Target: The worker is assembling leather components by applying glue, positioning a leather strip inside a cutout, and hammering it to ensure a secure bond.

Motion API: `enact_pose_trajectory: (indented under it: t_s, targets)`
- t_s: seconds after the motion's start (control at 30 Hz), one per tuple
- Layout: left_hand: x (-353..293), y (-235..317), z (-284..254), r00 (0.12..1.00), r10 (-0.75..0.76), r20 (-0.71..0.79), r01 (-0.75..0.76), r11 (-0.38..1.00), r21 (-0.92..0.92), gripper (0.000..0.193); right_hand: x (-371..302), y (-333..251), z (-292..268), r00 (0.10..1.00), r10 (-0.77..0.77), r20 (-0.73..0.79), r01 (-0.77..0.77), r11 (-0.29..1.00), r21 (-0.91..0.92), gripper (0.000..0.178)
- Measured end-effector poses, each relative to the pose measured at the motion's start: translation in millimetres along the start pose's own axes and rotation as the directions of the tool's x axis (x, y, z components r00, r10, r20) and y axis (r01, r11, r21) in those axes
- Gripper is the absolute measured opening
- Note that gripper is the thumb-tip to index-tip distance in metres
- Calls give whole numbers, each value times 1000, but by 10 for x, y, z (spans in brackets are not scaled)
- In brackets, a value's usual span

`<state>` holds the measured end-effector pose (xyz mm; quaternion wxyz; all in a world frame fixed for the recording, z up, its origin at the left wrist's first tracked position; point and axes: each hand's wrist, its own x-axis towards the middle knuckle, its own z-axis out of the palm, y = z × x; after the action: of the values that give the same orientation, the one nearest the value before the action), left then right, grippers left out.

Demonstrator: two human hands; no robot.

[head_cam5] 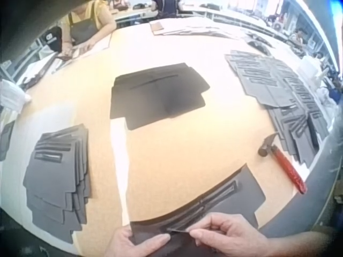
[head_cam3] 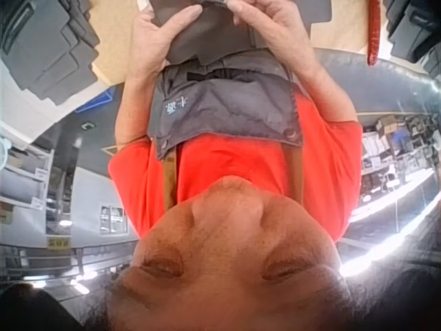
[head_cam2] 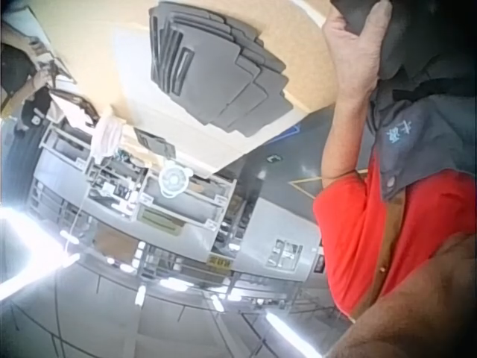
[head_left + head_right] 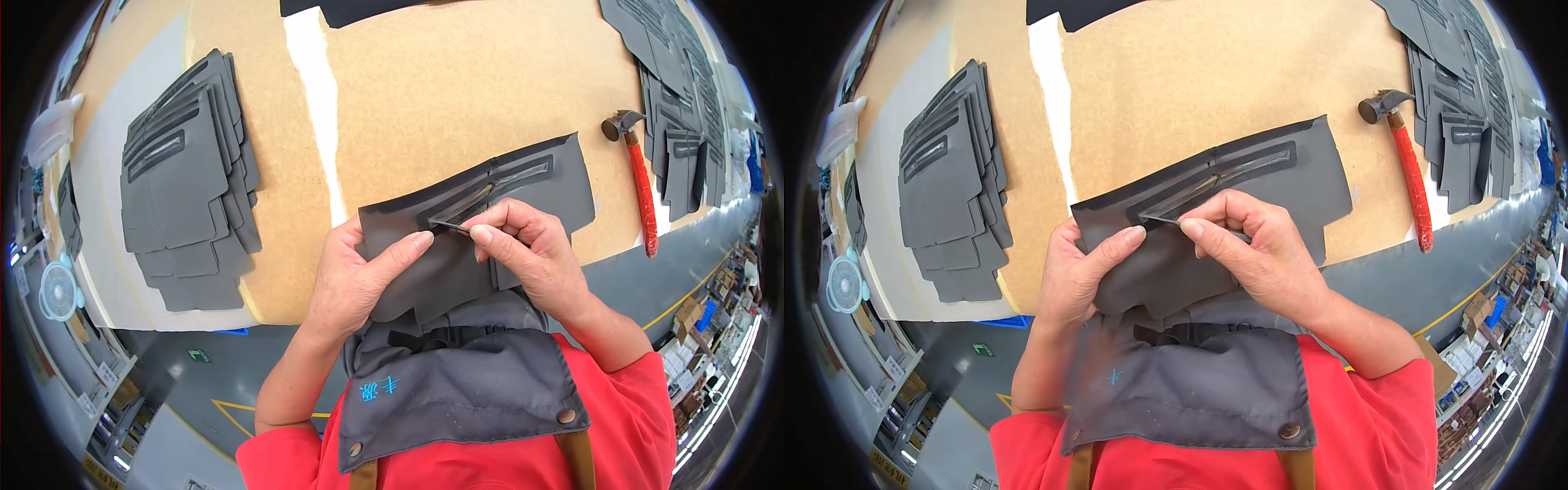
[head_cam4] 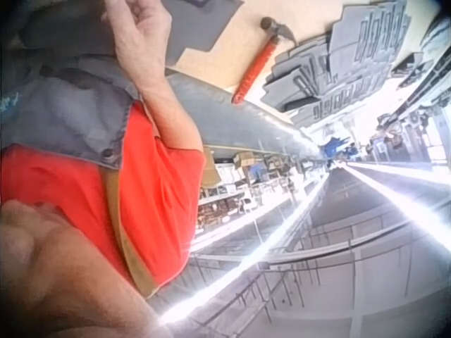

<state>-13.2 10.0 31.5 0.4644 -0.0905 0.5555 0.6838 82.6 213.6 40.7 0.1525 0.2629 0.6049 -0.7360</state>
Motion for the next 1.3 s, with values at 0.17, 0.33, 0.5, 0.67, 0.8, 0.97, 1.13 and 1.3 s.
enact_pose_trajectory:
  t_s: [0.17,0.33,0.5,0.67,0.8,0.97,1.13,1.3]
  targets:
    - [-13,-11,-4,1000,2,-1,-2,1000,0,25,0,19,20,1000,5,-8,-4,1000,30,20]
    - [-3,1,-17,1000,-6,-7,6,1000,18,25,14,35,35,999,22,-25,-21,998,57,18]
    - [65,85,-120,999,-7,-32,9,996,84,28,56,-15,-113,990,-130,-51,130,991,3,16]
    - [325,474,-398,992,-128,0,125,971,206,47,726,-354,-918,862,-473,-181,259,719,-645,28]
    - [348,627,-351,985,-146,-91,168,929,330,44,899,-578,-749,490,-802,341,296,-215,-931,42]
    - [275,579,-419,961,264,-79,-145,728,670,47,1033,-587,-50,899,-25,438,307,749,-587,31]
    - [15,291,-213,847,529,-47,-310,565,765,25,1028,-488,13,902,-46,430,306,769,-561,27]
    - [72,30,-169,844,514,-154,-245,625,741,26,1106,-441,98,857,-2,515,311,798,-516,27]
